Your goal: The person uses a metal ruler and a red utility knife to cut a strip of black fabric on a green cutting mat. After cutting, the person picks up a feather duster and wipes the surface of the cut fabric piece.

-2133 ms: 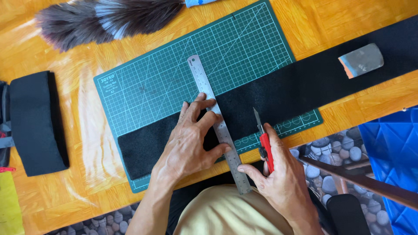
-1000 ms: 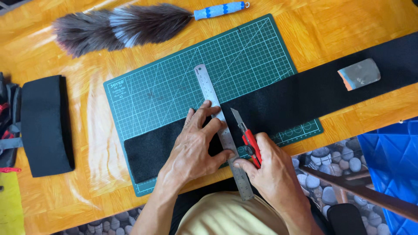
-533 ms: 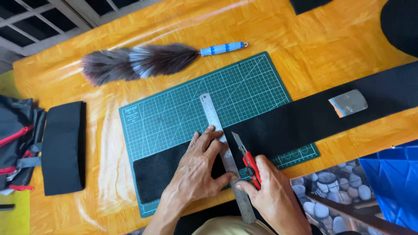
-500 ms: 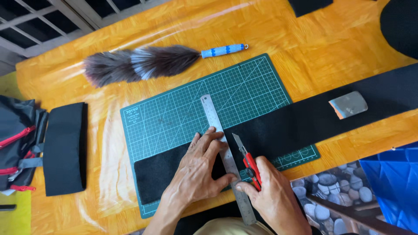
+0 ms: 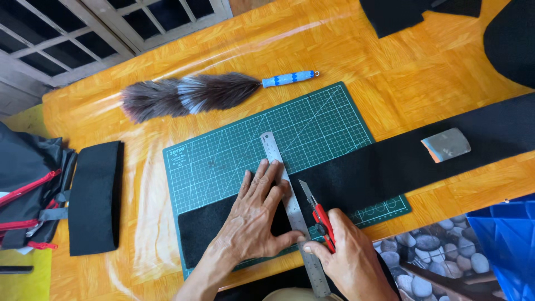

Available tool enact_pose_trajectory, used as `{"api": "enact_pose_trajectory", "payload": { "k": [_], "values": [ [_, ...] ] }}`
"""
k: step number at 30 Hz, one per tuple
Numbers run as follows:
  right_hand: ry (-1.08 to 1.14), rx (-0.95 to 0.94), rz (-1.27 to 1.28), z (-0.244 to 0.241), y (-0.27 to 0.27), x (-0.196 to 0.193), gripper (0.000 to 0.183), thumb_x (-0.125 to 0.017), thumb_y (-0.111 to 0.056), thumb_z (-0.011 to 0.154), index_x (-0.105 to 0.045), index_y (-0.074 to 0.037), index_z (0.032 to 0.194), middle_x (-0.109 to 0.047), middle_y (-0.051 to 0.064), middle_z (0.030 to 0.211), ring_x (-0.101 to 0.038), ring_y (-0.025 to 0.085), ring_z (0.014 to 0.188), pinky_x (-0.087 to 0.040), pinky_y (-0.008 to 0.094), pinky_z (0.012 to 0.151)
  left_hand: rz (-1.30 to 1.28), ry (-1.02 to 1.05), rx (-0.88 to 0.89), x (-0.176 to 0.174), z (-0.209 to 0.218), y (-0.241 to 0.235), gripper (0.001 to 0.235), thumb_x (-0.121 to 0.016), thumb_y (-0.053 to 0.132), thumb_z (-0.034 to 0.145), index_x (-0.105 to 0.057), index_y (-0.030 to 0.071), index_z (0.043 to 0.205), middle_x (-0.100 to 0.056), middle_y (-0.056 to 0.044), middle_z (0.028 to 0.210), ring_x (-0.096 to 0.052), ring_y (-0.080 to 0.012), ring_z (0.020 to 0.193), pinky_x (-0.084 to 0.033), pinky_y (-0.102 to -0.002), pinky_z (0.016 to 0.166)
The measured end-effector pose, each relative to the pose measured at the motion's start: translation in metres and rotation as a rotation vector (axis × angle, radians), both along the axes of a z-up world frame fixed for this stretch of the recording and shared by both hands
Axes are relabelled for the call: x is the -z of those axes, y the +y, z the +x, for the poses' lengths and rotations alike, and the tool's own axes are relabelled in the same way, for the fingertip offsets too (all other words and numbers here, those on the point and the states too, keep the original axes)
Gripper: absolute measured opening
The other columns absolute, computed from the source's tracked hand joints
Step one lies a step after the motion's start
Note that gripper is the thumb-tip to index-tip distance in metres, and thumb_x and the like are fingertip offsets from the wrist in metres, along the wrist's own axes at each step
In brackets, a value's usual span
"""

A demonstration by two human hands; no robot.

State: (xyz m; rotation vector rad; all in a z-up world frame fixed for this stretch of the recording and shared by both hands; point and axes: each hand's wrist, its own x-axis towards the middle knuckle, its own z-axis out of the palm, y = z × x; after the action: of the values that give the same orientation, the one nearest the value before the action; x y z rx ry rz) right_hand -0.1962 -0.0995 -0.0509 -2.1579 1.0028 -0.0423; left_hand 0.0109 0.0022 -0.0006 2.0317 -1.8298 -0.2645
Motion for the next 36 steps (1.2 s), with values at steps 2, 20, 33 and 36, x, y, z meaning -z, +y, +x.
{"api": "enact_pose_trajectory", "payload": {
  "k": [2,20,33,36],
  "values": [
    [-0.009,0.0,-0.013,-0.001,0.0,0.006,0.055,-0.089,-0.048,0.076,-0.049,-0.017,0.097,-0.066,0.007,0.087,-0.065,0.038,0.086,-0.049,0.048,0.073,-0.002,-0.01,0.005,0.002,0.0,0.0,0.097,-0.077,0.067,0.075,-0.048,0.001,0.14,-0.027,-0.027,0.166,-0.02,-0.0464,0.155,-0.018,-0.067,0.119],
    [-0.043,-0.008,-0.039,0.0,0.002,-0.003,0.053,-0.09,-0.041,0.075,-0.052,-0.014,0.101,-0.069,0.01,0.093,-0.066,0.038,0.092,-0.05,0.047,0.078,-0.067,0.002,0.031,-0.005,0.0,-0.003,0.081,-0.077,0.061,0.076,-0.056,-0.002,0.123,-0.046,-0.024,0.15,-0.036,-0.0444,0.148,-0.025,-0.066,0.119],
    [-0.05,-0.019,-0.063,-0.002,0.001,0.003,0.054,-0.092,-0.036,0.073,-0.052,-0.014,0.103,-0.068,0.01,0.091,-0.067,0.037,0.092,-0.051,0.047,0.076,-0.069,0.034,0.123,-0.015,0.003,-0.004,0.076,-0.065,0.066,0.084,-0.057,-0.001,0.119,-0.049,-0.028,0.143,-0.044,-0.05,0.142,-0.034,-0.062,0.116],
    [-0.071,-0.034,-0.092,-0.003,0.001,0.006,0.056,-0.091,-0.038,0.074,-0.053,-0.013,0.107,-0.068,0.011,0.094,-0.068,0.038,0.093,-0.051,0.048,0.076,-0.04,0.018,0.108,-0.008,0.004,-0.004,0.074,-0.081,0.058,0.073,-0.06,0.003,0.118,-0.053,-0.022,0.137,-0.042,-0.0467,0.144,-0.034,-0.061,0.116]
  ]
}}
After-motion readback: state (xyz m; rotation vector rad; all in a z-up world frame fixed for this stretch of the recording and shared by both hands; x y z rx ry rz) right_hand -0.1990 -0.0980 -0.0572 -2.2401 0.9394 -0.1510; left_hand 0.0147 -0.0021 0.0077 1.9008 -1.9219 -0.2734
